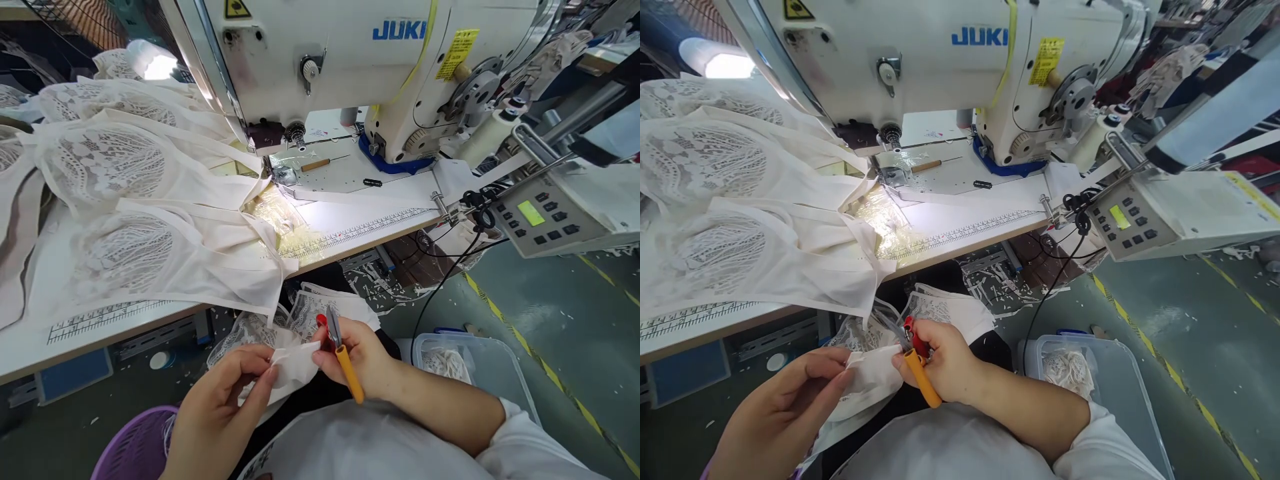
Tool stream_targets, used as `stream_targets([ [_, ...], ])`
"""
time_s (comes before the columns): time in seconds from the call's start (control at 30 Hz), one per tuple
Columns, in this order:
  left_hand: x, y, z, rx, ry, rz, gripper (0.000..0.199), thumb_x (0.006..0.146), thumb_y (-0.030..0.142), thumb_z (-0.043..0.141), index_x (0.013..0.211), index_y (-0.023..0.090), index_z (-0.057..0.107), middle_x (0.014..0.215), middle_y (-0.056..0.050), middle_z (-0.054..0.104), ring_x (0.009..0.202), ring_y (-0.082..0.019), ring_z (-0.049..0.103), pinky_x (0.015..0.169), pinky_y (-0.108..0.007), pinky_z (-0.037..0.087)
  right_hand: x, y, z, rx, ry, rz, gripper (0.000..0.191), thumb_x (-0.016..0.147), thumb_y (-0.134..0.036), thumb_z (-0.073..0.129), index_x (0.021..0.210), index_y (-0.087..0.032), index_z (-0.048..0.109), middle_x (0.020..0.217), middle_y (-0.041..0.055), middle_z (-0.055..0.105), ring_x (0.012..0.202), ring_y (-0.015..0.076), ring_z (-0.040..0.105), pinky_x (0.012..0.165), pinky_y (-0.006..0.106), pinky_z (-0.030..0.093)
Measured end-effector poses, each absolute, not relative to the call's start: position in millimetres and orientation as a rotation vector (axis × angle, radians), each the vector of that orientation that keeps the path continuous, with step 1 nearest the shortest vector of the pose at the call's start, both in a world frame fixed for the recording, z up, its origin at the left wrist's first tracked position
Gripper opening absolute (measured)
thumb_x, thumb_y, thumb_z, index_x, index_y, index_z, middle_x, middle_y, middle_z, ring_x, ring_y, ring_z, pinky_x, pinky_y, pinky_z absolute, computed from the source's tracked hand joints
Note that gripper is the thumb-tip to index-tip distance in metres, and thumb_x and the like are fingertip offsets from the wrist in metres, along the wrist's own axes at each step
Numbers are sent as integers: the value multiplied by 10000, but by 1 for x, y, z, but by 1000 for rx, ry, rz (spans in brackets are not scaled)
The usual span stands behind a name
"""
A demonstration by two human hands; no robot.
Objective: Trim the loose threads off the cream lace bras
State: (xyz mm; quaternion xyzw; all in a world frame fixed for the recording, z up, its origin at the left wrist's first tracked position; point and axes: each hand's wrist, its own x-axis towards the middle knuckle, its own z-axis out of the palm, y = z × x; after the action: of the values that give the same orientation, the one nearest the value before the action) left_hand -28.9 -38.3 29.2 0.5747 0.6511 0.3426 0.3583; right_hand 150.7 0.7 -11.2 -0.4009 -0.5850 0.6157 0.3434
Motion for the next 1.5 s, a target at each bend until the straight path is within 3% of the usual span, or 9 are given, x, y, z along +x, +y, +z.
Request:
stream_targets([
  [0.13, -28, -40, 23, 1354, 1764, 872, 89, 683, 311, 611, 693, 232, 573, 707, 13, 648, 581, -122, 611, 520, -163, 496, 151, 0, -11, -1085, -1535, 1593, 230, 661, -279, 548, 594, -201, 342, 551, -51, 356, 494, 80, 313, 462, 215, 294],
  [0.27, -26, -43, 15, 1294, 1817, 870, 229, 690, 353, 605, 868, 220, 548, 765, -12, 653, 664, -147, 642, 565, -193, 530, 150, -2, -15, -1091, -1532, 1559, 199, 672, -275, 547, 618, -197, 372, 556, -49, 373, 492, 80, 318, 456, 211, 295],
  [0.47, -19, -44, 10, 1298, 1802, 892, 257, 729, 348, 563, 941, 206, 535, 822, -35, 646, 716, -163, 635, 633, -258, 543, 151, -2, -17, -1056, -1586, 1472, 135, 701, -259, 527, 664, -191, 417, 582, -38, 417, 514, 91, 374, 487, 220, 337],
  [0.7, -12, -39, 12, 1175, 1776, 1000, 213, 684, 311, 619, 872, 213, 596, 817, -20, 653, 746, -174, 614, 695, -285, 511, 155, 1, -11, -1124, -1707, 1417, 180, 685, -247, 526, 605, -194, 373, 548, -50, 349, 500, 90, 319, 463, 227, 284],
  [0.9, -12, -37, 14, 1043, 1677, 1028, 201, 678, 320, 636, 845, 213, 609, 713, -4, 642, 650, -155, 600, 573, -237, 481, 154, 3, -11, -1105, -1680, 1456, 195, 695, -264, 550, 609, -193, 391, 560, -43, 376, 502, 91, 331, 467, 227, 303],
  [1.07, -17, -30, 22, 973, 1593, 977, 155, 653, 332, 671, 727, 210, 610, 691, 0, 636, 613, -140, 576, 528, -209, 455, 151, 6, -7, -990, -1524, 1638, 112, 680, -245, 543, 681, -187, 447, 672, 1, 484, 591, 119, 435, 548, 250, 382],
  [1.3, -15, -19, 27, 814, 1475, 974, 166, 644, 329, 680, 668, 200, 579, 645, 29, 595, 552, -98, 520, 486, -175, 422, 148, 14, -7, -1065, -1355, 1759, 189, 631, -267, 591, 715, -187, 442, 573, -58, 413, 486, 67, 339, 478, 211, 327],
  [1.5, -12, -15, 28, 776, 1434, 982, 192, 627, 342, 693, 671, 199, 573, 667, 28, 595, 561, -101, 527, 494, -182, 423, 147, 18, -9, -1097, -1341, 1722, 203, 643, -294, 608, 733, -177, 469, 584, -53, 437, 497, 69, 369, 486, 214, 331],
])
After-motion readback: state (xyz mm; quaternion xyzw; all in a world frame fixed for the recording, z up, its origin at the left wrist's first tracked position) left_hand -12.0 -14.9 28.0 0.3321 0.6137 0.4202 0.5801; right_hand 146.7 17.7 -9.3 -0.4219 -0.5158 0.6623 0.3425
